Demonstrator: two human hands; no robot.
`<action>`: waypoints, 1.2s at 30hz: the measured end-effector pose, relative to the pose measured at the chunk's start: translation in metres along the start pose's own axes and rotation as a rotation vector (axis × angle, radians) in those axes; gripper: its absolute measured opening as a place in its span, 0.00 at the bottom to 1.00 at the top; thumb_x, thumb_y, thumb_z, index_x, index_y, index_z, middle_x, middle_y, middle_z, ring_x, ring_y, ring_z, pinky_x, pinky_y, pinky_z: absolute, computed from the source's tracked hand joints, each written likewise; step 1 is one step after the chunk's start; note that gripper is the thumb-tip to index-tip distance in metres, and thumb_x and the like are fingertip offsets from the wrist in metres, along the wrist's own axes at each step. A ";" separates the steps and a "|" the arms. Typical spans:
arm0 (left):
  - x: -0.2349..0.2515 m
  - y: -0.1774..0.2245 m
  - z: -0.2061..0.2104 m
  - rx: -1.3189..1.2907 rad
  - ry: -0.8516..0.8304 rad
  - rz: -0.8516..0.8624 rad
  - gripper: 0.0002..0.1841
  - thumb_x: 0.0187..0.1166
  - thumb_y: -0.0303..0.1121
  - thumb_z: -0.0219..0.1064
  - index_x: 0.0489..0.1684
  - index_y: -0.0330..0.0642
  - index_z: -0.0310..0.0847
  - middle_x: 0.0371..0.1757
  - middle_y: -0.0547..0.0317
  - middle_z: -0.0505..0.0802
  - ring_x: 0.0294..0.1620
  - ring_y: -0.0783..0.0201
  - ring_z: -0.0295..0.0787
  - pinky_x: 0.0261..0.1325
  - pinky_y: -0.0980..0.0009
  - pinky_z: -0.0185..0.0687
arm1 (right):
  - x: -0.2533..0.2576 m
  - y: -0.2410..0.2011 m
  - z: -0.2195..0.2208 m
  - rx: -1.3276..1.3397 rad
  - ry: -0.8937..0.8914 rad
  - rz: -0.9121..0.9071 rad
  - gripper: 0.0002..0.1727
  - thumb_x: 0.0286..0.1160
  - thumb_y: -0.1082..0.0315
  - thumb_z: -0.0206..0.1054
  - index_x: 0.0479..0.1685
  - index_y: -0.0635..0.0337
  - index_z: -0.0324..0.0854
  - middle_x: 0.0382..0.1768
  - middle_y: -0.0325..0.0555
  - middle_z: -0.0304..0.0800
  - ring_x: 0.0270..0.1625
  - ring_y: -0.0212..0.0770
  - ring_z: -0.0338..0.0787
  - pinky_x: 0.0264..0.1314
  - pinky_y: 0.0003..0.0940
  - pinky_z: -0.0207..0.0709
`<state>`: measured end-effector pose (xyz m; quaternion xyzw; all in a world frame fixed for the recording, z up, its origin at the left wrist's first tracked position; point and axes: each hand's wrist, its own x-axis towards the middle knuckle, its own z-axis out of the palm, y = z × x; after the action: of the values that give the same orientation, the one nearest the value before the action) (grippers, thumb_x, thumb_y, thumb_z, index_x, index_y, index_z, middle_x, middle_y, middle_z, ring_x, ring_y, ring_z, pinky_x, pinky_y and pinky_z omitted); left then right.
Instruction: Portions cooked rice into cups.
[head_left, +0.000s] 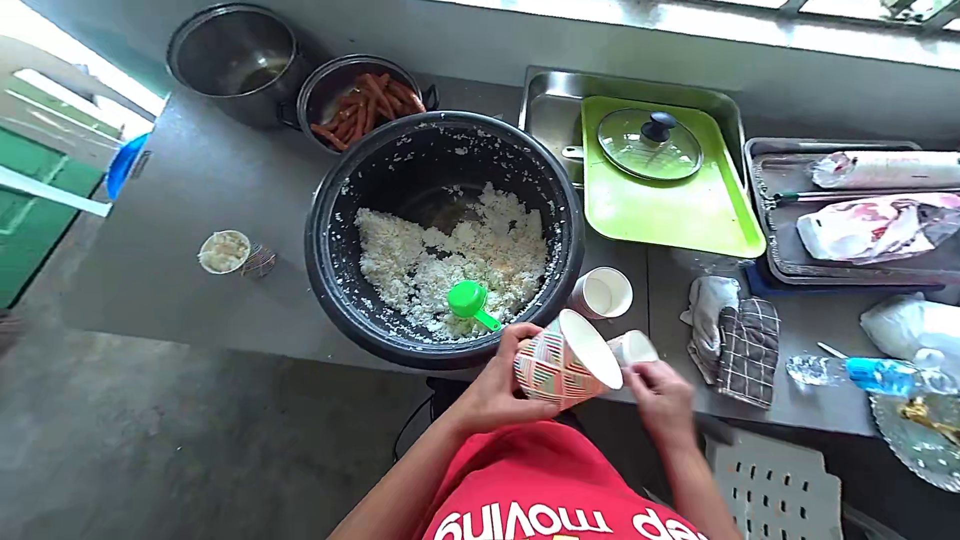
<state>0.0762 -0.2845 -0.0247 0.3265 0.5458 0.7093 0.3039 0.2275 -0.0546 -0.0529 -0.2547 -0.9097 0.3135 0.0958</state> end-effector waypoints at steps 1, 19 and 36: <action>-0.007 0.010 -0.009 -0.122 0.063 -0.023 0.41 0.68 0.51 0.76 0.77 0.44 0.57 0.66 0.72 0.86 0.64 0.78 0.85 0.68 0.72 0.84 | 0.001 0.006 0.026 -0.043 -0.064 -0.012 0.11 0.73 0.75 0.67 0.35 0.77 0.90 0.36 0.69 0.91 0.41 0.67 0.92 0.48 0.66 0.83; -0.049 0.065 -0.280 -0.794 0.868 0.064 0.42 0.80 0.71 0.27 0.65 0.46 0.73 0.52 0.45 0.91 0.38 0.54 0.92 0.34 0.64 0.89 | 0.129 -0.229 0.111 -0.394 -0.814 0.132 0.22 0.83 0.64 0.67 0.66 0.75 0.80 0.64 0.71 0.84 0.71 0.66 0.82 0.77 0.61 0.69; -0.024 0.066 -0.318 -0.838 0.643 -0.051 0.48 0.76 0.75 0.24 0.61 0.44 0.77 0.55 0.45 0.92 0.37 0.57 0.92 0.34 0.67 0.88 | 0.011 -0.121 0.133 0.460 -0.016 1.055 0.19 0.85 0.72 0.64 0.69 0.73 0.76 0.56 0.58 0.86 0.47 0.39 0.83 0.50 0.35 0.77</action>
<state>-0.1671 -0.5011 -0.0249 -0.0706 0.2890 0.9233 0.2428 0.1252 -0.1999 -0.0817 -0.6442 -0.5687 0.5107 -0.0272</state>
